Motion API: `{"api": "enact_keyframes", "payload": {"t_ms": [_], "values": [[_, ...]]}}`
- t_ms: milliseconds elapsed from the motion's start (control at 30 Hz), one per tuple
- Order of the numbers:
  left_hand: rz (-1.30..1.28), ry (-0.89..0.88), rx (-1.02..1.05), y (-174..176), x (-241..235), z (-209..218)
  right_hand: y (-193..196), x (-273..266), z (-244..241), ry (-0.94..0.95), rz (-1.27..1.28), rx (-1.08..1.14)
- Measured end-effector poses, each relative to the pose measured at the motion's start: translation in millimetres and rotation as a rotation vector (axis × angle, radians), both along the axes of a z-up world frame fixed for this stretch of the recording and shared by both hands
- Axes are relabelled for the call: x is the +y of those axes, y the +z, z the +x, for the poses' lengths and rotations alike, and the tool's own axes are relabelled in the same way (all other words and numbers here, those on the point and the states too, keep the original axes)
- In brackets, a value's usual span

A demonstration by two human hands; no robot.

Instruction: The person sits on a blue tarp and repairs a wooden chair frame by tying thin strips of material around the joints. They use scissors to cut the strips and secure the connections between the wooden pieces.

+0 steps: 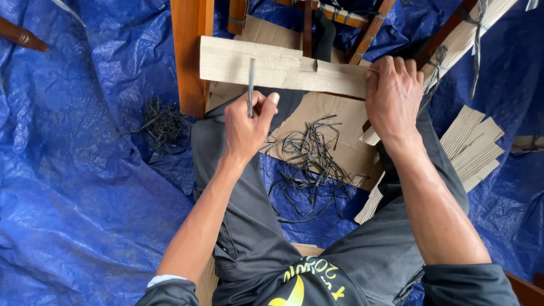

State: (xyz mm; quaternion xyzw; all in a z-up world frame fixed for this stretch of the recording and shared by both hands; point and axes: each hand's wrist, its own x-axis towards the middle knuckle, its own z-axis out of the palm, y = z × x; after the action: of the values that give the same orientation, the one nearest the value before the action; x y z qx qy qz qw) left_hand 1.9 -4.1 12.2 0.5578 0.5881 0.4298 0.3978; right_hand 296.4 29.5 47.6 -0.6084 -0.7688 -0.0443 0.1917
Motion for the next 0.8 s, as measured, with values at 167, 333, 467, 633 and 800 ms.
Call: {"api": "enact_keyframes", "payload": {"t_ms": [167, 333, 467, 633, 800], "values": [[0.535, 0.045, 0.351, 14, 26, -4, 14, -13, -7, -0.075, -0.103, 0.032], [0.552, -0.076, 0.551, 26, 46, -5, 16, -23, -13, -0.061, -0.027, 0.035], [0.489, -0.105, 0.623, 19, 42, -2, 16, -33, -23, 0.064, 0.124, 0.111], [0.465, -0.09, 0.58, 32, 35, 6, -2, -32, -23, 0.109, 0.011, 0.139], [0.464, -0.078, 0.523, 30, 28, 5, -3, -32, -21, 0.119, -0.034, 0.147]]}}
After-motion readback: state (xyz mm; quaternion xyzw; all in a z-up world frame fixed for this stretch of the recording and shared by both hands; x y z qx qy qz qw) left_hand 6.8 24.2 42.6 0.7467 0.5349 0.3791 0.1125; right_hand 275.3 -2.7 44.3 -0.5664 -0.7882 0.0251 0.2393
